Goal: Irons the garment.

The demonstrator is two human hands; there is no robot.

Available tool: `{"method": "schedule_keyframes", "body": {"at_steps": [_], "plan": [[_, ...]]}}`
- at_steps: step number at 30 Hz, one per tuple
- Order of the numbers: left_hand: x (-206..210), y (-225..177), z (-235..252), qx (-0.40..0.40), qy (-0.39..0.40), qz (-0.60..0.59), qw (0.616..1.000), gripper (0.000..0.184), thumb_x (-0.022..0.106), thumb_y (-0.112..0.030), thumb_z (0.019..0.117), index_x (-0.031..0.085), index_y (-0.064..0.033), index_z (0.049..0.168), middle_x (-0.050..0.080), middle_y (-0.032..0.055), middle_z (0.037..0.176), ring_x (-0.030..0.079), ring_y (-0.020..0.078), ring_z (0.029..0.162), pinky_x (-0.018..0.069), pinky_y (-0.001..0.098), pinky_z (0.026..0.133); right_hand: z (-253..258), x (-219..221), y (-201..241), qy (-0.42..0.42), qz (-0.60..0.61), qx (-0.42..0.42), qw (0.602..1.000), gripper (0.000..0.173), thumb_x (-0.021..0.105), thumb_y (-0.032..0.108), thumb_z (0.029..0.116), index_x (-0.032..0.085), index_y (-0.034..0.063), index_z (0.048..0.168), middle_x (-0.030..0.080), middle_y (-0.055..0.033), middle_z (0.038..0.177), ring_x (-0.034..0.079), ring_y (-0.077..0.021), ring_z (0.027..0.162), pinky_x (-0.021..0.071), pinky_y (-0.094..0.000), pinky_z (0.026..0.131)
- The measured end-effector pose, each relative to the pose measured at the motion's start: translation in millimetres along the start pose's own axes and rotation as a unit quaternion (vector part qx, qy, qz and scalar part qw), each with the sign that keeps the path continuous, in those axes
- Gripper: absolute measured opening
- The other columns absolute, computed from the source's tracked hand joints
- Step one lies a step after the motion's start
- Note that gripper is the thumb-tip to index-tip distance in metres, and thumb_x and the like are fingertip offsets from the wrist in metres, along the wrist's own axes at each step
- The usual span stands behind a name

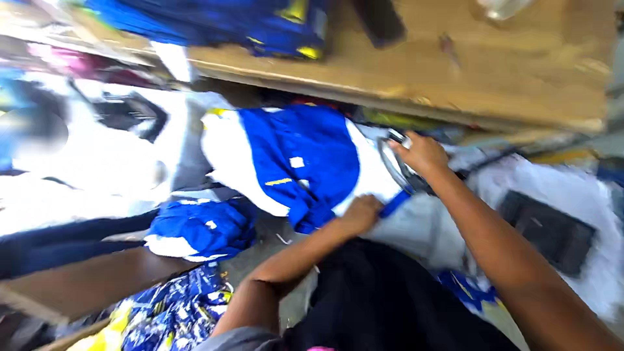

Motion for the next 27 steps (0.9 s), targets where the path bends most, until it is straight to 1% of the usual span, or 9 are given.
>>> {"method": "schedule_keyframes", "body": {"at_steps": [4, 7, 10, 13, 15, 17, 22, 25, 27], "plan": [[10.8, -19.6, -12.6, -0.052, 0.086, 0.012, 0.995, 0.036, 0.053, -0.009, 0.1046, 0.06, -0.001, 0.139, 0.054, 0.0231, 0.147, 0.051, 0.0417, 0.136, 0.04, 0.0589, 0.112, 2.3, 1.4, -1.0, -0.005, 0.006, -0.035, 0.999, 0.068, 0.053, 0.055, 0.1041, 0.055, 0.0005, 0.145, 0.063, -0.0399, 0.122, 0.059, -0.0609, 0.116, 0.0428, -0.0777, 0.093], [27.9, -5.8, 0.1, -0.025, 0.071, 0.036, 0.997, 0.035, 0.058, -0.011, 0.1023, 0.063, -0.0021, 0.136, 0.054, 0.0225, 0.147, 0.051, 0.042, 0.136, 0.0409, 0.0603, 0.109, -2.4, 5.9, -21.3, -0.017, 0.015, -0.034, 0.999, 0.066, 0.055, 0.052, 0.1039, 0.057, -0.0059, 0.136, 0.063, -0.0434, 0.115, 0.06, -0.0638, 0.111, 0.0437, -0.0788, 0.089], [38.2, -2.0, 3.4, -0.021, 0.086, 0.031, 0.996, 0.04, 0.062, -0.013, 0.1011, 0.061, -0.0031, 0.14, 0.05, 0.0218, 0.15, 0.046, 0.0427, 0.139, 0.0384, 0.0615, 0.11, -3.1, 6.8, -25.8, -0.03, 0.012, -0.012, 0.999, 0.064, 0.055, 0.052, 0.1045, 0.058, -0.0049, 0.135, 0.064, -0.0424, 0.114, 0.061, -0.0628, 0.111, 0.0438, -0.0781, 0.088], [34.2, 0.1, 3.5, -0.03, 0.07, 0.034, 0.997, 0.042, 0.063, -0.01, 0.0993, 0.061, -0.0016, 0.14, 0.051, 0.0227, 0.15, 0.047, 0.0439, 0.138, 0.0387, 0.0625, 0.109, -1.6, -4.9, 1.6, -0.031, 0.013, -0.021, 0.999, 0.067, 0.051, 0.052, 0.106, 0.055, -0.0055, 0.14, 0.061, -0.0428, 0.122, 0.058, -0.0618, 0.117, 0.042, -0.0774, 0.093], [25.0, -6.3, -2.2, -0.047, 0.055, 0.029, 0.997, 0.036, 0.057, -0.01, 0.1023, 0.063, 0.0006, 0.136, 0.054, 0.0243, 0.146, 0.05, 0.0441, 0.136, 0.0388, 0.0618, 0.11, -5.0, -9.5, 10.9, -0.025, 0.02, -0.016, 0.999, 0.065, 0.053, 0.05, 0.1061, 0.055, -0.0061, 0.14, 0.06, -0.0426, 0.125, 0.057, -0.0615, 0.12, 0.0408, -0.077, 0.096], [16.2, -13.1, -7.8, -0.067, 0.067, 0.036, 0.995, 0.035, 0.048, -0.012, 0.1068, 0.06, 0.0021, 0.137, 0.056, 0.0267, 0.143, 0.051, 0.0445, 0.135, 0.0388, 0.0612, 0.112, -11.5, -6.6, -0.2, -0.014, 0.028, 0.011, 0.999, 0.065, 0.053, 0.051, 0.1057, 0.056, -0.0044, 0.14, 0.061, -0.0415, 0.124, 0.058, -0.0615, 0.118, 0.0419, -0.0773, 0.094], [51.9, -4.7, 0.6, -0.057, 0.138, 0.066, 0.987, 0.05, 0.057, -0.015, 0.1035, 0.049, -0.007, 0.152, 0.043, 0.0224, 0.156, 0.041, 0.0449, 0.143, 0.0337, 0.0653, 0.113, -40.7, 4.3, -60.1, -0.006, 0.037, 0.074, 0.997, 0.063, 0.052, 0.054, 0.1045, 0.058, 0.0004, 0.136, 0.067, -0.0334, 0.113, 0.065, -0.0545, 0.107, 0.0487, -0.0724, 0.085], [52.9, -1.6, -1.3, -0.057, 0.123, 0.059, 0.989, 0.045, 0.056, -0.02, 0.1045, 0.054, -0.0088, 0.148, 0.048, 0.0222, 0.153, 0.045, 0.0444, 0.139, 0.036, 0.0649, 0.11, -44.3, 7.1, -61.7, -0.001, 0.021, 0.09, 0.996, 0.063, 0.052, 0.056, 0.1038, 0.059, 0.0034, 0.137, 0.069, -0.0306, 0.113, 0.067, -0.0517, 0.107, 0.0499, -0.0702, 0.086], [33.0, 1.2, -4.4, -0.062, 0.059, 0.042, 0.995, 0.04, 0.057, -0.022, 0.1046, 0.061, -0.0061, 0.141, 0.052, 0.0242, 0.148, 0.049, 0.0451, 0.136, 0.0376, 0.0645, 0.109, -35.2, 5.4, -48.5, 0.001, 0.016, 0.08, 0.997, 0.063, 0.052, 0.056, 0.1041, 0.058, 0.0045, 0.139, 0.069, -0.0299, 0.114, 0.066, -0.0504, 0.109, 0.0498, -0.069, 0.087]]}}
Point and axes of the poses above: each hand's wrist, its own z-axis towards the middle knuckle, its own x-axis out of the palm, y = z × x, the point moved 9 cm from there along z, towards the middle knuckle
